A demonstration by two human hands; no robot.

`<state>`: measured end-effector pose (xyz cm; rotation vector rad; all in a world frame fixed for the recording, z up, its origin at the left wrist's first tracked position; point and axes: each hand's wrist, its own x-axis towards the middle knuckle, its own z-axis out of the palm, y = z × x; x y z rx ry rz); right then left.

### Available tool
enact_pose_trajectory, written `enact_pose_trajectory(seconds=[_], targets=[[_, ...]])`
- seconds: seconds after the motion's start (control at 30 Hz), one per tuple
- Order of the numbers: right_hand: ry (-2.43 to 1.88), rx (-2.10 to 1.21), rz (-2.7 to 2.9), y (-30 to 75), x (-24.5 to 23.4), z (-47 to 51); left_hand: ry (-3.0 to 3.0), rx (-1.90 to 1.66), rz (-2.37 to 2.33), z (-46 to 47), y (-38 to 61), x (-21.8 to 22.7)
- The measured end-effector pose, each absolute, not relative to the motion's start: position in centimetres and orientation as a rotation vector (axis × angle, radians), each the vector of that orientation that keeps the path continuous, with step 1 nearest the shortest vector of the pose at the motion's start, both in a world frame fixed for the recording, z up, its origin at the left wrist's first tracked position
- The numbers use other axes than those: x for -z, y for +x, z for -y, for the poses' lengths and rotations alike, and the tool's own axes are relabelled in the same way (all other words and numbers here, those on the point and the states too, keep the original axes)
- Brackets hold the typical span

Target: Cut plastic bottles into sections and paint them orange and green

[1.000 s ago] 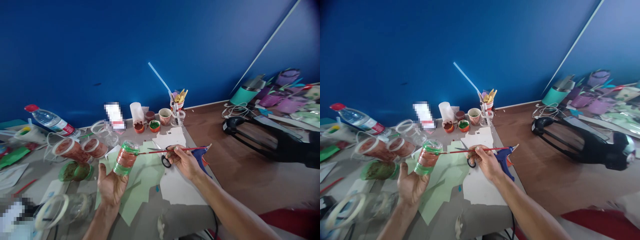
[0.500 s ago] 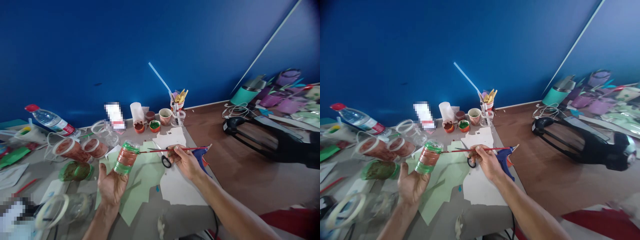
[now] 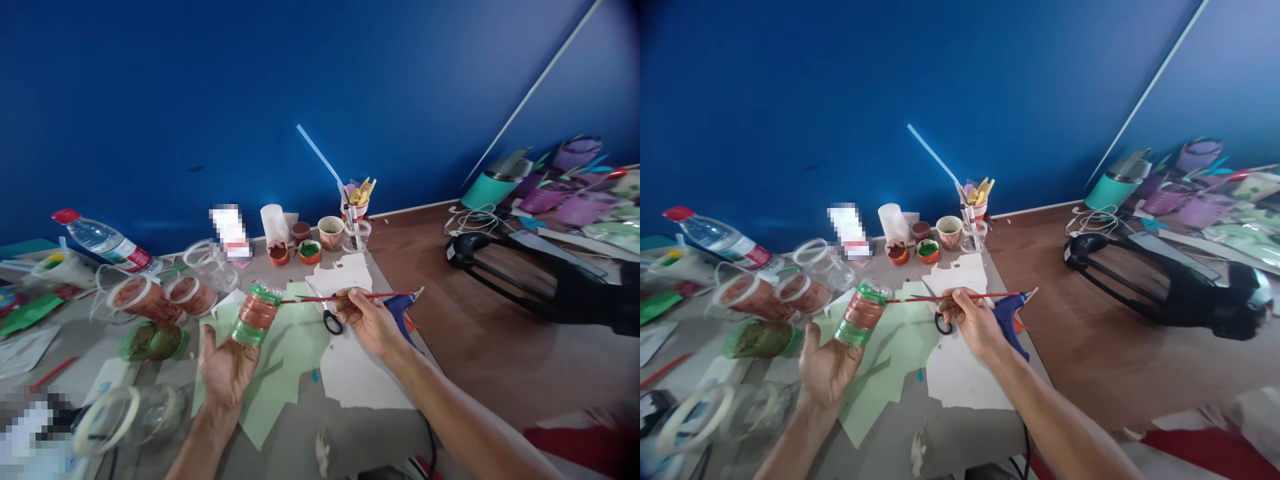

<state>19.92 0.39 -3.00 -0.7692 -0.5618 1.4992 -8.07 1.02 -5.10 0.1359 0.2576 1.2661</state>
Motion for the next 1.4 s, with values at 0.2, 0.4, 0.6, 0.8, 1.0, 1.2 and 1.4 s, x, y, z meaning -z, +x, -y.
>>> enact_pose_trajectory(seconds=[0.2, 0.4, 0.6, 0.8, 1.0, 1.2, 1.4], targets=[[-0.764, -1.461, 0.526, 20.2, 2.5, -0.4, 0.112, -1.328, -0.434, -1.0, -7.6, 4.4], [-0.760, -1.489, 0.557, 19.6, 2.6, -0.3, 0.119, -1.396, -0.632, -0.6, -5.8, 2.7], [-0.812, -1.418, 0.572, 20.3, 2.6, -0.4, 0.055, -1.412, -0.745, -0.7, -5.7, 1.7], [-0.773, -1.470, 0.580, 19.9, 2.6, -0.4, 0.119, -1.416, -0.695, -0.6, -5.6, 1.9], [-0.811, -1.413, 0.570, 20.6, 2.7, -0.4, 0.170, -1.427, -0.637, -0.6, -6.5, 2.9], [-0.672, -1.442, 0.565, 21.8, 2.5, -0.5, 0.427, -1.432, -0.719, -0.1, -5.0, 3.0], [-0.601, -1.430, 0.619, 21.7, 2.2, -0.4, 1.230, -1.349, -0.855, 1.7, -5.7, 6.6]])
